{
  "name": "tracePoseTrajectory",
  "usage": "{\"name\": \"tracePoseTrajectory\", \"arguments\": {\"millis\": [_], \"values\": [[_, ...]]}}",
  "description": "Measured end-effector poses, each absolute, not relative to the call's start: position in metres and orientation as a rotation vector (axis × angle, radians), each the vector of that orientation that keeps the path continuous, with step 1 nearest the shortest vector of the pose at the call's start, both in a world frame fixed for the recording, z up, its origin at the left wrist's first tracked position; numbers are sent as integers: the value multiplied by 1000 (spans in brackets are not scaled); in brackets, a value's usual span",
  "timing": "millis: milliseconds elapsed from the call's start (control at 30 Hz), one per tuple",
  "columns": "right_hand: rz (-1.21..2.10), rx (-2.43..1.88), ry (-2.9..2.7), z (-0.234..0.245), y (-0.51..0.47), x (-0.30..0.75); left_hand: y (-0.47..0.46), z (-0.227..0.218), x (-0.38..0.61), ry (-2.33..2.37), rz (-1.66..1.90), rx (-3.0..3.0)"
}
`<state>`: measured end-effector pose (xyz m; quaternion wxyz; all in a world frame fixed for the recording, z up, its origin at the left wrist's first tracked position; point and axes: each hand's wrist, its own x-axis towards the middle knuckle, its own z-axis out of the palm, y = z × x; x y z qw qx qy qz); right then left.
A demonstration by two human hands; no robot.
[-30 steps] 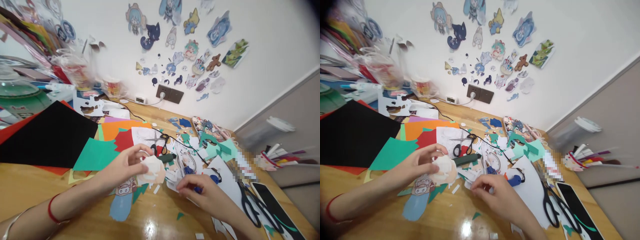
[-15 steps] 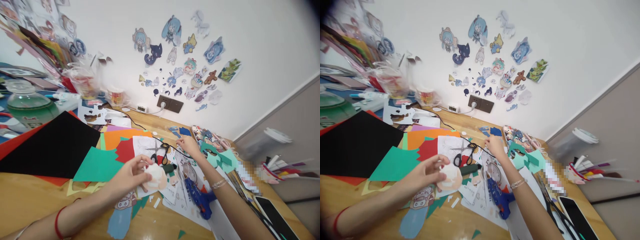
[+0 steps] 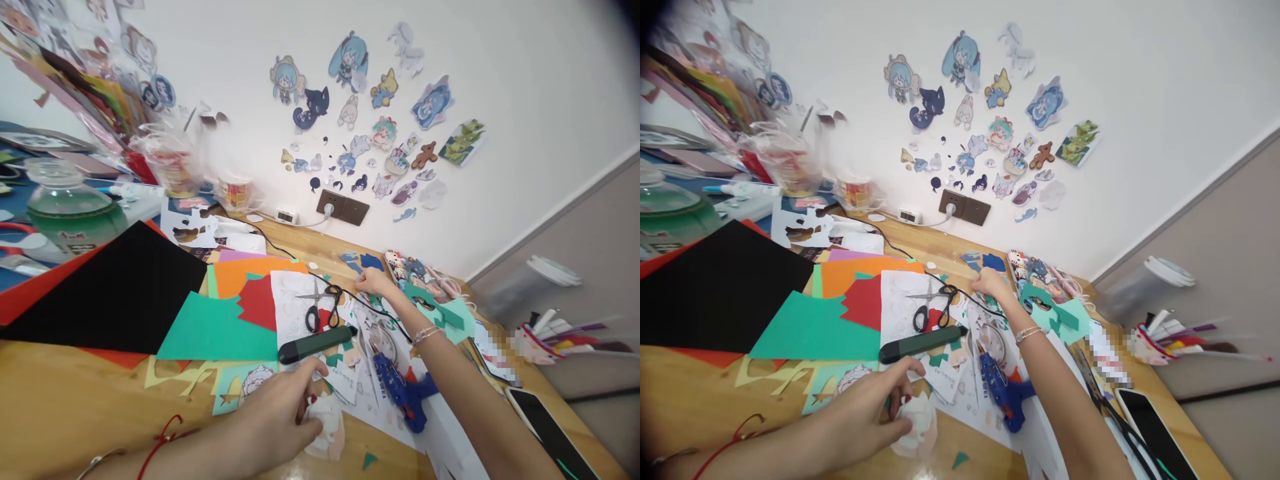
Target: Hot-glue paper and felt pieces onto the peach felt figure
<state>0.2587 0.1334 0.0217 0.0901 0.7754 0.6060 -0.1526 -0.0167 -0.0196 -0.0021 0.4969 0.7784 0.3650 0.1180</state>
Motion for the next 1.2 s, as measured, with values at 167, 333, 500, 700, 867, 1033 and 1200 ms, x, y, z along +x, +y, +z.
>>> {"name": "tracePoseTrajectory", "arguments": {"millis": [167, 333, 500, 700, 867, 1033, 1200], "values": [[-614, 2358, 1837, 27, 131, 255, -20, 8, -17, 925, 294, 1917], [-827, 2475, 1951, 38, 128, 251, -21, 13, -19, 959, 389, 1943], [-1209, 2532, 2147, 47, 90, 229, -12, 11, -21, 899, 650, 1900], [-1936, 2403, 2307, 43, -5, 171, -3, 15, -22, 832, 898, 1708], [-2277, 2528, 2260, 29, -45, 150, -8, 16, -23, 756, 964, 1719], [-2568, 2544, 2183, 23, -52, 146, -9, 13, -22, 712, 1033, 1785], [-2598, 2496, 2189, 27, -54, 145, -9, 14, -22, 702, 1084, 1846]]}}
